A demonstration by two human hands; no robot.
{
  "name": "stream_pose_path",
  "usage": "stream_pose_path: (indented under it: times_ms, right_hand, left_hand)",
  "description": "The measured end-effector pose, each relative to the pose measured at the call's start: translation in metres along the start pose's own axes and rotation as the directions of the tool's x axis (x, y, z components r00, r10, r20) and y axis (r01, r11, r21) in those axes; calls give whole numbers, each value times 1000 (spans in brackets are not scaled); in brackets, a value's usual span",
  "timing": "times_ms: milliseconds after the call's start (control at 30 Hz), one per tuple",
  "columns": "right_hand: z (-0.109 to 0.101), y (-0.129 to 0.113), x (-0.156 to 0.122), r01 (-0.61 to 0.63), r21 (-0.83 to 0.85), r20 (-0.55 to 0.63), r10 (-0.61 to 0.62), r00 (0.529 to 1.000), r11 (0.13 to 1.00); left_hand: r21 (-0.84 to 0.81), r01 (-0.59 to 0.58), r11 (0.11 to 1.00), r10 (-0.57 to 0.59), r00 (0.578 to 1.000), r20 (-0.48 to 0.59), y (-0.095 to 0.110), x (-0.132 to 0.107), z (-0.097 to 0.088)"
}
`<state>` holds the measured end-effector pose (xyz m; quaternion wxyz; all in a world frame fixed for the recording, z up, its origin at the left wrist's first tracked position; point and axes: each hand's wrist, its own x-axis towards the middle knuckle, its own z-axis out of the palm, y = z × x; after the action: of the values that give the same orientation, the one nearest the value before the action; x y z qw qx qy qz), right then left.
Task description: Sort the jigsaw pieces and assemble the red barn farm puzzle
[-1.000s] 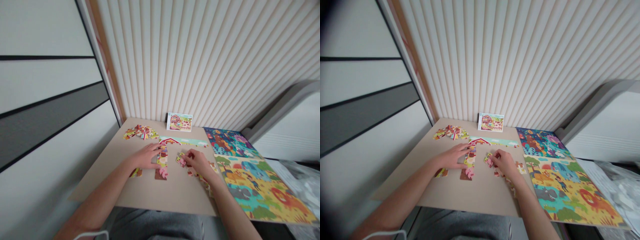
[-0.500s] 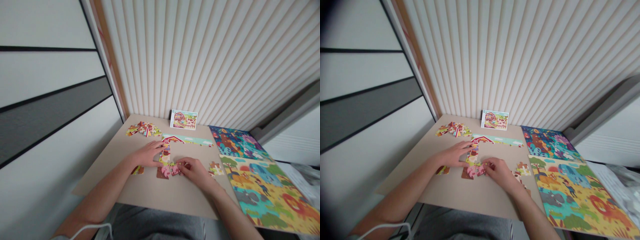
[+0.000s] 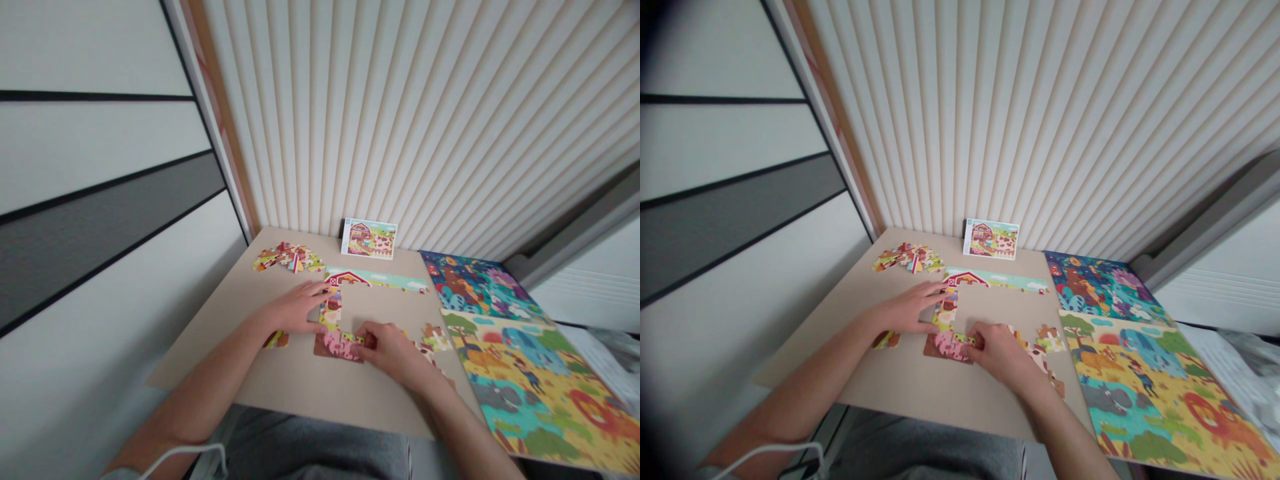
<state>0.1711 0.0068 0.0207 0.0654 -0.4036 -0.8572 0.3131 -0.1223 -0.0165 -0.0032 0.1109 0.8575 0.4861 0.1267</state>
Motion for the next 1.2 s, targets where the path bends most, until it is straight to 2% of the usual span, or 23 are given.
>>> stream_pose_path:
  times_ms: [133, 400, 600, 733, 867, 1000, 1100, 1167, 1200]
  right_hand:
    - [0, -3, 0, 40, -36, 2, -40, 999, 999]
    - [-2, -12, -2, 268, -24, 56, -266, 962, 963]
    - [2, -14, -4, 337, -217, 65, -331, 941, 916]
    - [4, -17, -4, 358, -281, 80, -350, 933, 891]
    - [9, -25, -18, 378, -319, 2, -398, 918, 869]
    - [26, -28, -55, 450, -264, -24, -473, 881, 853]
    - [41, -13, -87, 372, -275, -149, -422, 894, 887]
    - [47, 6, -107, 246, -268, -297, -323, 899, 931]
    - [48, 17, -117, 189, -256, -371, -276, 887, 948]
  left_hand:
    - [-9, 6, 1000, -6, 1000, 1, 0, 0, 0]
    - [-38, -5, 999, 5, 1000, -21, 1, 1, 0]
    - [-33, 2, 999, -3, 1000, -9, 0, 1, 0]
    - [-37, 9, 999, -8, 1000, 3, 0, 1, 0]
    - [-46, 14, 999, -14, 1000, 2, 1, 1, -1]
    - [-34, 8, 999, -8, 1000, 3, -1, 1, 0]
    - [-30, 6, 1000, -6, 1000, -3, -2, 1, 2]
    - [-33, 11, 999, -11, 1000, -5, -3, 1, 3]
    - [-33, 12, 999, -12, 1000, -2, -4, 1, 4]
